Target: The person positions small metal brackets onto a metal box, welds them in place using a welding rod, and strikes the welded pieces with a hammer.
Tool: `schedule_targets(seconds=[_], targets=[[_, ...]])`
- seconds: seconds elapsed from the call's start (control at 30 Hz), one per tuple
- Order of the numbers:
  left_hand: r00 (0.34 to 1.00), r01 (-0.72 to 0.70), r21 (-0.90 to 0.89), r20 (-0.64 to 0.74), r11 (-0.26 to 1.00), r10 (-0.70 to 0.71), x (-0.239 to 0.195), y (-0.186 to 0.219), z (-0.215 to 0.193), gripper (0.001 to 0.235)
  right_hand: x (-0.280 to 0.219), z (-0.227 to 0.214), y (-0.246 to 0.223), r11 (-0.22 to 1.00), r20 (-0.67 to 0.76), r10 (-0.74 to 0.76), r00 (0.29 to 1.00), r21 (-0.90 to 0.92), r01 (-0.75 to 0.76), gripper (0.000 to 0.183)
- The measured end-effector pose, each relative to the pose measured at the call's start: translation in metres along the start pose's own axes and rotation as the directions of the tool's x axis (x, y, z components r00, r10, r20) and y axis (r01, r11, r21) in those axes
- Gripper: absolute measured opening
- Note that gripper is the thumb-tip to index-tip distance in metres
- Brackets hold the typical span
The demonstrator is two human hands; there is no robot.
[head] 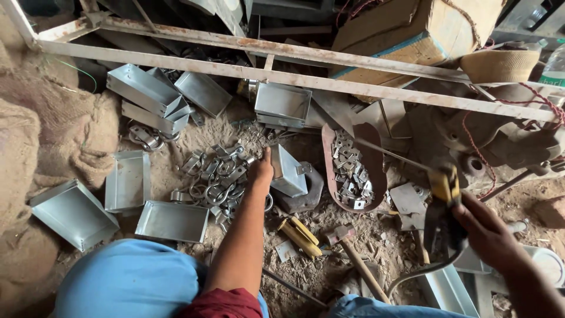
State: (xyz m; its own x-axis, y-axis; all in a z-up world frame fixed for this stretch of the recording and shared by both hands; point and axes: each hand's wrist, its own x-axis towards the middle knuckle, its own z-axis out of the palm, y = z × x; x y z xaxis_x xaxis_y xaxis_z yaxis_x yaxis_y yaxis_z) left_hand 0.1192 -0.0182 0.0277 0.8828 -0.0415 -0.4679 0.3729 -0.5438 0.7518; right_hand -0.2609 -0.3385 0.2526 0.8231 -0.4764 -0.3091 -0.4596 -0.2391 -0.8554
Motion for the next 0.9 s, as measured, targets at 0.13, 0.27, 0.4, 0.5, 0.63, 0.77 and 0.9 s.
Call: schedule_targets(seconds=[0.13, 0.27, 0.4, 0.5, 0.63, 0.77, 0.9], targets=[[0.999, 0.001, -0.038, 0.039, 0.999, 0.000, -0.018, 0.011, -0.006, 0.096, -0.010, 0.075, -0.042, 0.933, -0.171, 0.340, 0.925, 0.184, -0.309, 0.059], [0.997, -0.004, 0.033, 0.078, 0.999, 0.001, -0.035, 0.020, -0.010, 0.098, -0.022, 0.149, -0.050, 0.998, -0.074, 0.046, 0.996, -0.045, -0.049, 0.044], [0.998, -0.057, 0.011, 0.009, 0.998, 0.057, -0.028, 0.020, 0.002, 0.097, -0.036, 0.183, -0.054, 0.971, -0.126, -0.207, 0.970, -0.146, 0.189, 0.045], [0.996, -0.081, 0.028, -0.036, 0.996, 0.082, -0.023, 0.015, 0.007, 0.092, -0.035, 0.186, -0.060, 0.926, -0.154, -0.165, 0.974, -0.365, 0.099, 0.048], [0.996, -0.081, 0.025, -0.038, 0.996, 0.082, -0.020, 0.011, 0.006, 0.093, -0.029, 0.189, -0.056, 0.924, -0.115, -0.169, 0.979, -0.365, 0.116, 0.054], [0.999, -0.040, 0.021, 0.029, 0.999, 0.040, -0.023, 0.009, 0.000, 0.095, -0.026, 0.189, -0.052, 0.912, -0.118, -0.209, 0.971, -0.382, 0.150, 0.059], [0.998, -0.059, 0.047, -0.007, 0.997, 0.059, -0.022, 0.008, 0.000, 0.091, -0.023, 0.193, -0.046, 0.911, -0.075, -0.255, 0.964, -0.353, 0.214, 0.056]])
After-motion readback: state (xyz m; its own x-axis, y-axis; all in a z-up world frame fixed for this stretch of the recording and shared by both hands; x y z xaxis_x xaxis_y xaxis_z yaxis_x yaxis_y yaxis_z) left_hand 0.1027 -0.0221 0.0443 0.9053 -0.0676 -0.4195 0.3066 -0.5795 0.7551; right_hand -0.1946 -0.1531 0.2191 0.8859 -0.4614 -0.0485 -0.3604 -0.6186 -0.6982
